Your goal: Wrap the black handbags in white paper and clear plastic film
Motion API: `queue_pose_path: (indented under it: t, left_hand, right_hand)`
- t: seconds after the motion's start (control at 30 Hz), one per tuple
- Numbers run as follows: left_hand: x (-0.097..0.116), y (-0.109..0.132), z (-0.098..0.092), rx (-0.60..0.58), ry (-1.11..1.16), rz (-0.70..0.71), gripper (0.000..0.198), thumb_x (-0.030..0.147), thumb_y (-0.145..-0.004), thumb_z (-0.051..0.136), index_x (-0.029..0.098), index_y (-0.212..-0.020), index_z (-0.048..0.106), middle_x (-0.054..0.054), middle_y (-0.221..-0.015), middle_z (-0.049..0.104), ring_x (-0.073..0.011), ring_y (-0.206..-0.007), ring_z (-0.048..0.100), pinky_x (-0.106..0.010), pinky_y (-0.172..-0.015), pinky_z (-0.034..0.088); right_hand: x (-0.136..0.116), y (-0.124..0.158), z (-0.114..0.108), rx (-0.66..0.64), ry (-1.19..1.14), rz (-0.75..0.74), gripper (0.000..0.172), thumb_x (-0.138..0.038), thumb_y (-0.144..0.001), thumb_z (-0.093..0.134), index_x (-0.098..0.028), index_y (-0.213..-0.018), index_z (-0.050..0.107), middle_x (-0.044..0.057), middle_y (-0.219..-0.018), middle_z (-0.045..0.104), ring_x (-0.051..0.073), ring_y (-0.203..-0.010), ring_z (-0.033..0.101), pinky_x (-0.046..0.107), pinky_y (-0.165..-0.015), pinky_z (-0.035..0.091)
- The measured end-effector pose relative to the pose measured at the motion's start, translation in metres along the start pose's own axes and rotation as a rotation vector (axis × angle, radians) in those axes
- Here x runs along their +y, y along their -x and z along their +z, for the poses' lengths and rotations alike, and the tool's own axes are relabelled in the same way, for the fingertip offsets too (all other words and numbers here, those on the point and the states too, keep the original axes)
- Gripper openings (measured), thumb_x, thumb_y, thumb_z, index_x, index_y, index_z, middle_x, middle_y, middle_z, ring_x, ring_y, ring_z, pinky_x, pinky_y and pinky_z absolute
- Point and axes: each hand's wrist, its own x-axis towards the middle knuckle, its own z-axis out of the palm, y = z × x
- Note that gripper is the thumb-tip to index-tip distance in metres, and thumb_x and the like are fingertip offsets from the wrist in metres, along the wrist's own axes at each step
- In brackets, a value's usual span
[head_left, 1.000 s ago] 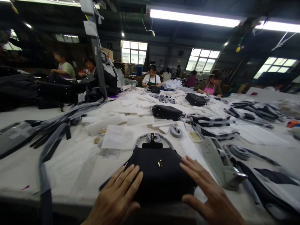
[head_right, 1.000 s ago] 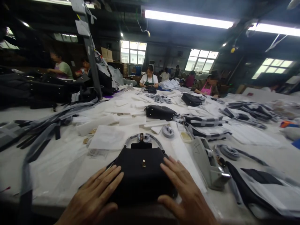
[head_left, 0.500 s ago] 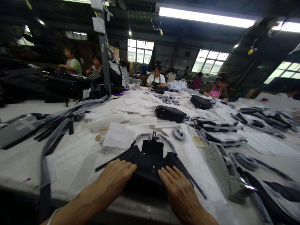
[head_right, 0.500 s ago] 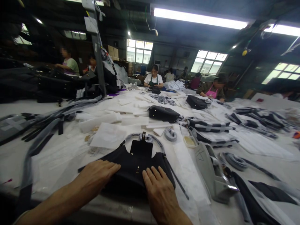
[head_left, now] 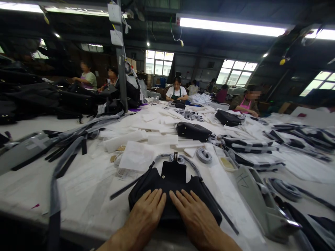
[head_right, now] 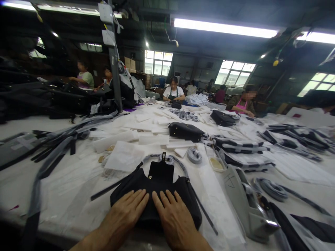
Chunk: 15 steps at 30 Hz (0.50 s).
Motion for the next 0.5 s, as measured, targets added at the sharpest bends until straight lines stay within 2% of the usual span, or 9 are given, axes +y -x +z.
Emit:
queue_pose_path:
  t: [0.07,0.17,0.27,0.37,0.43,0.5]
  left_hand:
    - [-0.008,0.009,0.001,0.096,-0.042,-0.042,0.054,0.001,-0.088,0.034,0.015,-0.136,0.052,-0.011,-0.133,0.063,-0.0229,-0.124,0.059,-0.040,-0.107,0.044]
    - [-0.017,0.025,0.003,0.172,-0.093,-0.078,0.058,0.002,-0.087,0.033,0.014,-0.141,0.049,-0.009,-0.142,0.056,-0.0203,-0.133,0.049,-0.034,-0.111,0.039]
    - [-0.020,0.034,0.004,0.199,-0.123,-0.053,0.049,0.022,-0.095,0.039,0.011,-0.142,0.047,-0.013,-0.142,0.055,-0.0239,-0.135,0.047,-0.035,-0.110,0.040]
    - [-0.013,0.031,0.011,0.206,-0.216,0.039,0.048,0.031,-0.098,0.047,0.020,-0.145,0.045,-0.010,-0.137,0.059,-0.0249,-0.131,0.050,-0.039,-0.111,0.039]
    - [-0.003,0.024,0.024,0.215,-0.266,0.052,0.044,0.031,-0.099,0.049,0.024,-0.142,0.048,-0.007,-0.135,0.061,-0.0230,-0.128,0.053,-0.038,-0.111,0.039]
    - [0.008,0.016,0.042,0.258,-0.272,0.048,0.038,0.036,-0.100,0.048,0.021,-0.134,0.056,-0.005,-0.130,0.065,-0.0209,-0.119,0.059,-0.032,-0.105,0.045]
  right_hand:
    - [-0.001,0.007,0.016,0.140,0.092,-0.041,0.053,-0.018,-0.092,0.047,-0.019,-0.144,0.047,0.006,-0.129,0.067,0.025,-0.110,0.067,0.037,-0.092,0.051]
    - [0.000,0.013,0.038,0.324,0.203,-0.082,0.049,-0.035,-0.098,0.044,-0.026,-0.146,0.046,0.005,-0.126,0.069,0.028,-0.109,0.066,0.040,-0.091,0.049]
    - [0.002,0.012,0.057,0.442,0.248,-0.110,0.048,-0.044,-0.100,0.043,-0.035,-0.148,0.043,0.003,-0.123,0.071,0.028,-0.107,0.067,0.042,-0.093,0.046]
    - [0.004,0.006,0.079,0.491,0.222,-0.122,0.048,-0.041,-0.101,0.042,-0.038,-0.148,0.040,0.002,-0.119,0.072,0.026,-0.104,0.069,0.040,-0.091,0.047]
    - [0.004,0.000,0.097,0.470,0.155,-0.074,0.047,-0.036,-0.102,0.037,-0.037,-0.149,0.039,0.001,-0.121,0.072,0.024,-0.103,0.070,0.037,-0.086,0.050]
    - [0.002,-0.007,0.114,0.446,0.103,0.016,0.049,-0.026,-0.102,0.033,-0.038,-0.148,0.041,0.000,-0.123,0.071,0.023,-0.103,0.070,0.036,-0.082,0.052]
